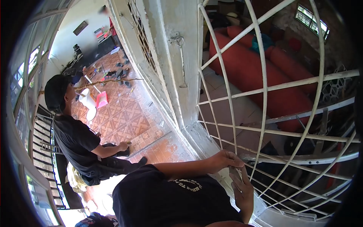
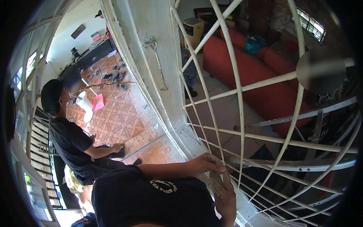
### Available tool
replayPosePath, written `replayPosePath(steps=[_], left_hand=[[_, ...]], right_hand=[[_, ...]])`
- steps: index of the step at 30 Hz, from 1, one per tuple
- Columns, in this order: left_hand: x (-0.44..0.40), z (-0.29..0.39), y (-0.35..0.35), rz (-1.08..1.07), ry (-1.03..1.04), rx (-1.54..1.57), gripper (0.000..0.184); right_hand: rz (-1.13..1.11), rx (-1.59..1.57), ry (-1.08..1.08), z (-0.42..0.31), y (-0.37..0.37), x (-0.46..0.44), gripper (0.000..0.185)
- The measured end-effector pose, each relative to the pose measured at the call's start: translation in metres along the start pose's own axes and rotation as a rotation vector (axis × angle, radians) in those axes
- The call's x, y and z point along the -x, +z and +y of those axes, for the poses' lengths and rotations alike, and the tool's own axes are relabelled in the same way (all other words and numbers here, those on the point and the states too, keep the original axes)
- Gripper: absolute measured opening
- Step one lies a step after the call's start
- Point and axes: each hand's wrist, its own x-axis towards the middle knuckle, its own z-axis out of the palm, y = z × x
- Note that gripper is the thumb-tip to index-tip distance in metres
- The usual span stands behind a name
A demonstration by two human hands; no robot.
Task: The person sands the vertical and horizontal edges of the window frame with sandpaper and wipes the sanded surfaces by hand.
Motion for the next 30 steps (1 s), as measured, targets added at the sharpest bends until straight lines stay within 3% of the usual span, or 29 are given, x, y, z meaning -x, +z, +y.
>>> replayPosePath(steps=[13, 19, 21, 25, 26, 27, 30], left_hand=[[-0.012, -0.012, 0.003, -0.047, 0.028, 0.006, 0.017], [-0.012, -0.007, 0.003, -0.104, 0.008, 0.003, 0.018], [-0.011, -0.005, 0.004, -0.046, 0.009, -0.271, 0.019], [-0.009, -0.001, 0.019, -0.125, -0.030, -0.264, 0.040], [-0.016, -0.021, 0.003, -0.231, -0.020, -0.114, 0.043], [-0.015, -0.022, 0.006, -0.253, 0.012, -0.147, 0.043], [-0.018, -0.013, 0.029, -0.291, 0.039, -0.415, 0.036]], right_hand=[[0.087, -0.070, 0.082, -0.003, 0.000, 0.010, 0.039], [0.097, -0.032, 0.021, 0.000, -0.002, 0.010, 0.039], [0.073, -0.063, 0.053, -0.003, -0.007, 0.013, 0.046], [0.142, -0.068, 0.044, -0.005, -0.028, 0.027, 0.068], [0.218, -0.085, 0.045, 0.001, -0.028, 0.038, 0.061], [0.215, -0.065, 0.123, 0.021, -0.023, 0.054, 0.052], [0.427, -0.149, 0.004, 0.014, -0.019, 0.061, 0.038]])
